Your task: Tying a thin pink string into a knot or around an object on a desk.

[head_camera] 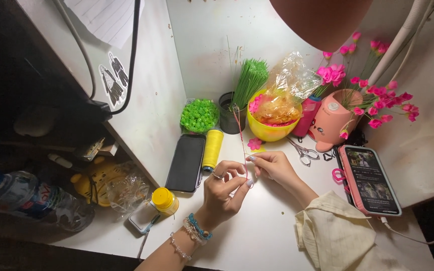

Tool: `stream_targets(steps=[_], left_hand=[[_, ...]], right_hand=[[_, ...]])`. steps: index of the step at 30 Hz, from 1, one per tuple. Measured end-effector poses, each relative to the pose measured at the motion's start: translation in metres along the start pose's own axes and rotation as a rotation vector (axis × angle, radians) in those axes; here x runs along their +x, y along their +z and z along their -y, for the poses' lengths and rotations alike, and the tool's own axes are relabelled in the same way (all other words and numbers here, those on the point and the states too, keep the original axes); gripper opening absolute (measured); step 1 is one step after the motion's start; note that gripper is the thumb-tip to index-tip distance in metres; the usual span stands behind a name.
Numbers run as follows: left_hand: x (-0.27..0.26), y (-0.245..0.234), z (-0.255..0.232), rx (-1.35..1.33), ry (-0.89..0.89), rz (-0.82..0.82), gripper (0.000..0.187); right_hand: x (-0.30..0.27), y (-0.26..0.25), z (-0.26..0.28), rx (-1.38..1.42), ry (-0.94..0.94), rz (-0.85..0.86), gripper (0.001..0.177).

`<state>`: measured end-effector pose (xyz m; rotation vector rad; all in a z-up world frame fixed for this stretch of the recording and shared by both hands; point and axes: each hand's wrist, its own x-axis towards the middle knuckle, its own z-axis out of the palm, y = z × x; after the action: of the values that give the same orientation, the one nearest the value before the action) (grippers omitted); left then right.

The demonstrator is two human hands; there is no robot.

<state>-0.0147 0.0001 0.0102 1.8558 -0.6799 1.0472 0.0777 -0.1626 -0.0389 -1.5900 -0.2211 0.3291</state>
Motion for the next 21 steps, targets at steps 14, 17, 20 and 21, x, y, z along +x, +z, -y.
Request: stream_targets(steps=[14,17,20,21], left_hand=[[-0.002,0.003,0.003,-0.015,0.042,-0.02,0.022],[-0.003,0.003,0.004,-0.018,0.043,-0.027,0.022],[-0.004,0.003,0.006,-0.027,0.056,-0.034,0.022],[-0.005,0.003,0.008,-0.022,0.059,-0.038,0.022]], right_hand=[[0.007,0.003,0.006,-0.005,0.089,-0.128,0.026],[0.008,0.0,0.001,0.0,0.107,-0.167,0.027],[0.01,-0.005,-0.004,-0.027,0.096,-0.207,0.026],[0.009,-0.005,-0.002,-0.03,0.101,-0.216,0.026]])
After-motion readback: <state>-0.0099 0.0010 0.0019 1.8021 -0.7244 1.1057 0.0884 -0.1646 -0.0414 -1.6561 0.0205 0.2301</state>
